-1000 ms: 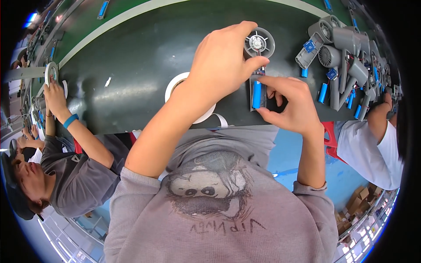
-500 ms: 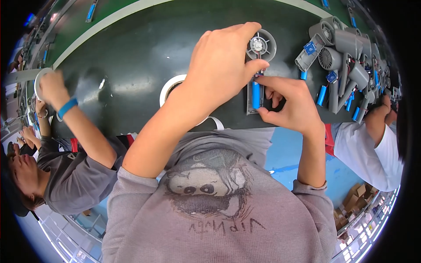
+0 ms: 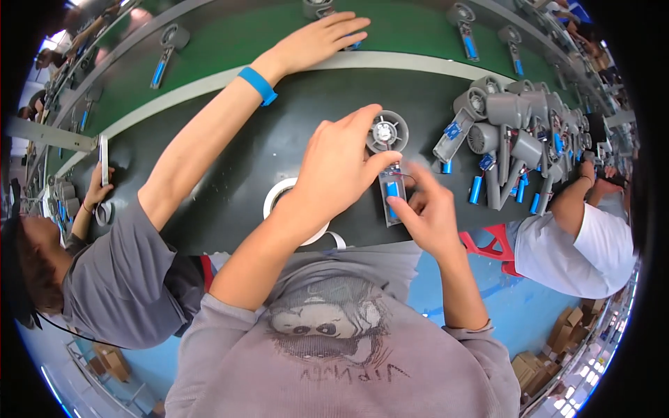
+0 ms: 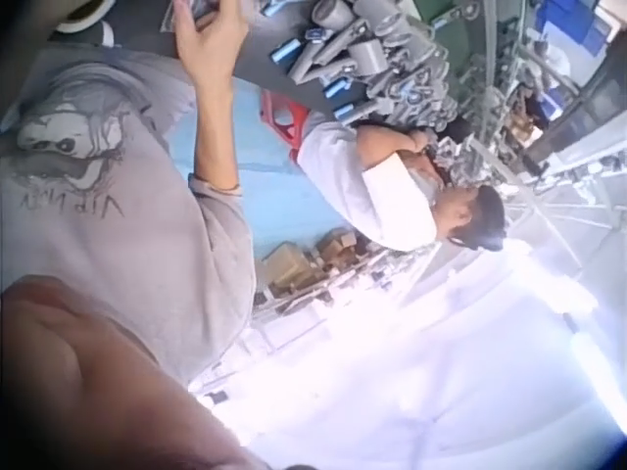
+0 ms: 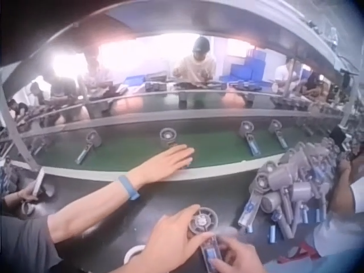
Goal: The person assembles portable handheld fans by hand, taping internal electronic components and a battery into a fan blade unit, then fitting the assembled unit into a fan housing.
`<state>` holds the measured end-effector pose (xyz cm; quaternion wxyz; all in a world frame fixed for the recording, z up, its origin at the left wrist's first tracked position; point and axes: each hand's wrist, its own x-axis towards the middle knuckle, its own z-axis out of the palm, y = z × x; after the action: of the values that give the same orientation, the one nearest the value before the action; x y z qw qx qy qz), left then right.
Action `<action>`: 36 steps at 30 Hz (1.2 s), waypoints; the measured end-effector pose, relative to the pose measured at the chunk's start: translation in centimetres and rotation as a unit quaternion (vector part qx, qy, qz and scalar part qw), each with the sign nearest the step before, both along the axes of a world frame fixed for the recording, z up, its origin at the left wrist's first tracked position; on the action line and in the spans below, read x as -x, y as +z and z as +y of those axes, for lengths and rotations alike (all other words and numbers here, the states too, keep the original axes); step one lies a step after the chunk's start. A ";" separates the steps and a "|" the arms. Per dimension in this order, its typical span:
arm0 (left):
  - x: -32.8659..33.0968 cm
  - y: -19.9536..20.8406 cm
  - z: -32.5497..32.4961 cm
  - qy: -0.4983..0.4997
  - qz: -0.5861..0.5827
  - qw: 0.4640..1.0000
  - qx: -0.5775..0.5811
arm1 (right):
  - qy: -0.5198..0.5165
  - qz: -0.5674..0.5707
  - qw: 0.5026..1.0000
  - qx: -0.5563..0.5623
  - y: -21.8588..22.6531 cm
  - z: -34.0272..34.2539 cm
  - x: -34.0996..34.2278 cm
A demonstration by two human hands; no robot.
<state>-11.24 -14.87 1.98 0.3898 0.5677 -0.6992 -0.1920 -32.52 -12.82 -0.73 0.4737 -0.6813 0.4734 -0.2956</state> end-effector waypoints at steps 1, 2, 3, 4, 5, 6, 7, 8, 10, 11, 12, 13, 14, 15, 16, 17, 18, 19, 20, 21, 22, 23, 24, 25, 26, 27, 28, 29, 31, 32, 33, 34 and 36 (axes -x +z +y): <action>0.0 0.6 -0.1 -0.001 0.019 0.999 -0.045 | 0.027 0.024 0.997 -0.061 -0.5 -0.2 0.2; -0.2 1.1 0.0 0.001 0.037 0.995 -0.091 | 0.020 0.026 0.998 -0.054 -0.9 -0.2 -0.1; -0.5 1.3 0.1 -0.007 0.039 0.996 -0.085 | 0.015 -0.069 0.990 -0.125 -1.1 -0.1 -0.7; -1.0 1.4 0.3 0.016 0.039 0.994 -0.096 | 0.014 -0.165 0.967 -0.193 -1.1 -0.1 -1.3; -1.4 1.4 0.5 0.039 0.040 0.993 -0.108 | 0.011 -0.164 0.969 -0.186 -0.9 -0.1 -1.6; -1.7 1.2 1.0 0.063 0.052 0.992 -0.099 | 0.002 -0.175 0.965 -0.197 -0.6 -0.2 -2.0; -1.9 0.9 1.7 0.058 0.055 0.993 -0.092 | -0.009 -0.185 0.961 -0.206 -0.5 -0.5 -2.2; -2.3 0.7 2.9 0.058 0.062 0.996 -0.022 | -0.011 -0.185 0.962 -0.198 -0.5 -1.0 -2.4; -3.6 0.4 6.4 0.059 0.049 0.996 0.049 | -0.053 -0.163 0.968 -0.183 -0.5 -3.3 -3.5; -4.4 0.0 8.6 0.058 0.028 0.997 0.049 | -0.060 -0.160 0.972 -0.162 -0.6 -5.0 -4.5; -5.4 -0.9 10.6 0.052 0.004 0.997 0.052 | -0.059 -0.153 0.976 -0.144 -0.9 -7.2 -5.7; -6.1 -1.8 12.1 0.042 -0.015 0.998 0.053 | -0.070 -0.142 0.980 -0.121 -1.1 -9.6 -7.2; -6.5 -1.6 13.2 0.017 -0.045 0.998 0.033 | -0.081 -0.069 0.992 -0.062 -1.7 -12.6 -8.4; -7.4 -0.6 15.1 0.020 -0.092 0.995 0.007 | -0.059 -0.030 0.997 -0.046 -1.8 -15.5 -11.8; -7.1 -2.1 14.7 -0.014 -0.096 0.995 -0.003 | -0.110 0.003 0.994 -0.007 -2.0 -18.2 -11.7; -7.1 -2.0 15.0 -0.023 -0.122 0.992 -0.011 | -0.110 -0.028 0.993 -0.030 -3.1 -21.6 -12.4; -7.2 -2.7 15.3 -0.020 -0.134 0.991 -0.006 | -0.118 0.000 0.993 0.011 -4.3 -24.9 -13.1; -7.4 -3.4 15.5 -0.013 -0.147 0.989 -0.003 | -0.126 0.006 0.992 0.009 -4.4 -27.0 -14.3; -7.5 -3.3 15.3 -0.005 -0.134 0.991 -0.012 | -0.135 0.072 0.984 0.093 -4.9 -29.5 -14.2; -7.6 -3.3 15.5 0.000 -0.132 0.991 -0.015 | -0.154 0.092 0.976 0.127 -5.5 -31.6 -14.1; -8.0 -3.5 15.6 0.041 -0.121 0.992 -0.005 | -0.172 0.119 0.963 0.171 -5.3 -31.3 -15.4; -8.4 -3.7 15.6 0.082 -0.111 0.990 0.009 | -0.192 0.143 0.946 0.218 -4.2 -30.6 -16.4; -8.9 -4.3 15.7 0.104 -0.119 0.987 0.010 | -0.157 0.119 0.964 0.181 -3.1 -29.2 -17.2; -9.0 -4.3 15.4 0.118 -0.124 0.985 0.012 | -0.126 0.096 0.976 0.147 -2.2 -27.4 -17.1; -8.7 -4.3 15.0 0.126 -0.111 0.986 0.016 | -0.115 0.083 0.973 0.184 -2.4 -26.0 -16.0; -8.5 -4.3 14.7 0.135 -0.099 0.986 0.019 | -0.104 0.068 0.968 0.220 -2.7 -24.1 -15.3; -8.4 -4.1 14.7 0.136 -0.092 0.986 0.041 | -0.103 0.038 0.969 0.220 -2.5 -21.1 -14.6; -8.6 -4.5 15.4 0.147 -0.104 0.982 0.061 | -0.096 0.001 0.971 0.218 -2.5 -18.0 -14.4; -8.8 -5.0 17.8 0.155 -0.100 0.977 0.105 | -0.063 -0.071 0.981 0.170 -3.5 -13.1 -12.7; -9.0 -5.4 19.7 0.184 -0.099 0.971 0.114 | -0.055 -0.082 0.985 0.138 -3.2 -10.3 -11.7; -9.1 -5.6 22.0 0.213 -0.101 0.964 0.125 | -0.018 -0.087 0.983 0.161 -4.8 -8.9 -10.2; -9.0 -5.9 24.6 0.281 -0.113 0.947 0.104 | -0.001 -0.071 0.994 0.082 -3.7 -6.5 -9.3; -10.2 -8.3 29.7 0.404 -0.045 0.913 -0.016 | 0.057 -0.060 0.986 0.146 -3.6 -4.5 -7.0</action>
<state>-1.08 14.80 -6.34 0.3933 0.8161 -0.4235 -0.0034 -25.51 -17.27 -4.37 0.4124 -0.7505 0.3560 -0.3742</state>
